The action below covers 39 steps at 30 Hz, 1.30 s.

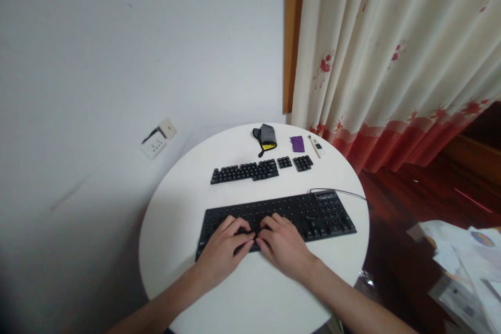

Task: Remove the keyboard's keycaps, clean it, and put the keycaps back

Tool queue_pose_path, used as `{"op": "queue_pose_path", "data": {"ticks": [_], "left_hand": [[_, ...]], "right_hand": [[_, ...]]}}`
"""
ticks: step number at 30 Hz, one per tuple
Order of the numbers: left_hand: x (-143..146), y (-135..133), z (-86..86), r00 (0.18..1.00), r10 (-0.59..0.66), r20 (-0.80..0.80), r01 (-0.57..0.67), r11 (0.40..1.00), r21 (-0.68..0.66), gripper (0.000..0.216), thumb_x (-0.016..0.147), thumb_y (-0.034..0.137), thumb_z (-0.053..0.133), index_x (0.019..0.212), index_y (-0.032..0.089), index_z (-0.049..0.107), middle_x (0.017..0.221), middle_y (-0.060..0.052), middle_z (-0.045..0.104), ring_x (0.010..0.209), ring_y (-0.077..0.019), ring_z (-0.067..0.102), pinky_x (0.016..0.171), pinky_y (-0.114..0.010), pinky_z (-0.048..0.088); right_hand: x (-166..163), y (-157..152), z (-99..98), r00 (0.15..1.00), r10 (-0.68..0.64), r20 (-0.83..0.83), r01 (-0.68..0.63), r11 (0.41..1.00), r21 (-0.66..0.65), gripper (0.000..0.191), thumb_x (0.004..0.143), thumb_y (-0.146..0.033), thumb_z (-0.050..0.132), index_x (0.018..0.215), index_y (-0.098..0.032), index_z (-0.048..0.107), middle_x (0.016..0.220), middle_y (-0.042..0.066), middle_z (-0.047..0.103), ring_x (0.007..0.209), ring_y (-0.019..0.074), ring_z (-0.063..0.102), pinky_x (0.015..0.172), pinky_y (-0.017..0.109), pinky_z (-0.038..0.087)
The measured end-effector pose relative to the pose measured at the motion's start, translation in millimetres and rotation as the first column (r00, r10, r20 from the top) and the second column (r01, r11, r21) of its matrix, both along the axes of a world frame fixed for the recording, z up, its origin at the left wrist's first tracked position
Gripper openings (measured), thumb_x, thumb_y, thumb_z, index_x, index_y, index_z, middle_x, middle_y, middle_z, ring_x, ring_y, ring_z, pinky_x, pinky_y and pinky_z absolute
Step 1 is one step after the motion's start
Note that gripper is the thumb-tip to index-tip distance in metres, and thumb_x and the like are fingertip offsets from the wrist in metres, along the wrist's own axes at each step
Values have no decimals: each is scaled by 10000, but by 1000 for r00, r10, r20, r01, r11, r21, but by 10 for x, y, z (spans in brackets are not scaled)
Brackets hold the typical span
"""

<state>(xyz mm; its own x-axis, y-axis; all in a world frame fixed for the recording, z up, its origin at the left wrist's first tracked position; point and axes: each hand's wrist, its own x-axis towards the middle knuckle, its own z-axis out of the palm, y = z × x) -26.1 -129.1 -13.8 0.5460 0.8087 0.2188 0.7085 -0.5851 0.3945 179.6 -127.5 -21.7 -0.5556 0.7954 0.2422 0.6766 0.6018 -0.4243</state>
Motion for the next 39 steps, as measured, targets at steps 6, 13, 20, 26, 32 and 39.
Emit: {"op": "queue_pose_path", "data": {"ticks": [6, 13, 20, 26, 32, 39], "left_hand": [[-34, 603, 88, 998, 43, 49, -44, 999, 21, 221, 946, 270, 517, 1069, 233, 697, 993, -31, 670, 947, -186, 561, 927, -345, 424], [70, 1429, -22, 984, 164, -69, -152, 977, 150, 218, 904, 237, 570, 1069, 194, 707, 944, -67, 656, 943, -230, 541, 891, -354, 430], [126, 1533, -118, 975, 150, -165, -110, 967, 229, 192, 880, 198, 593, 1006, 224, 735, 941, -70, 597, 962, -231, 483, 817, -336, 446], [72, 1578, -185, 992, 93, -87, -73, 975, 211, 207, 912, 198, 553, 884, 224, 757, 951, -63, 617, 954, -214, 493, 853, -340, 445], [45, 1553, -245, 995, 47, -93, -35, 991, 126, 190, 892, 187, 576, 872, 231, 760, 919, -54, 695, 894, -203, 545, 862, -340, 442], [80, 1354, -81, 990, 95, -106, -85, 992, 91, 148, 863, 211, 621, 860, 210, 768, 841, -66, 724, 853, -225, 564, 801, -331, 448]], "right_hand": [[-71, 424, 77, 986, -148, -79, 143, 988, -63, 254, 968, -231, 440, 1085, -185, 660, 1020, 75, 687, 968, 190, 604, 886, 294, 436], [-313, 1127, 71, 905, -327, 272, 363, 927, -93, 442, 967, -263, 416, 1393, -145, 413, 1114, 166, 680, 993, 270, 658, 809, 344, 460], [-390, 1270, 10, 893, -318, 318, 355, 933, -64, 288, 974, -240, 397, 1205, -150, 544, 1032, 144, 695, 927, 252, 672, 770, 322, 468], [-350, 1233, 13, 902, -291, 318, 318, 947, -36, 292, 979, -196, 367, 1030, -146, 650, 1032, 143, 662, 931, 238, 654, 779, 311, 464], [-241, 1182, -26, 915, -265, 303, 286, 958, -27, 269, 934, -99, 416, 947, -140, 682, 1111, 130, 593, 912, 201, 642, 772, 277, 449], [-44, 1198, 5, 929, -296, 221, 307, 952, -16, 241, 926, -121, 457, 1017, -175, 674, 1057, 84, 623, 934, 196, 625, 790, 264, 418]]}}
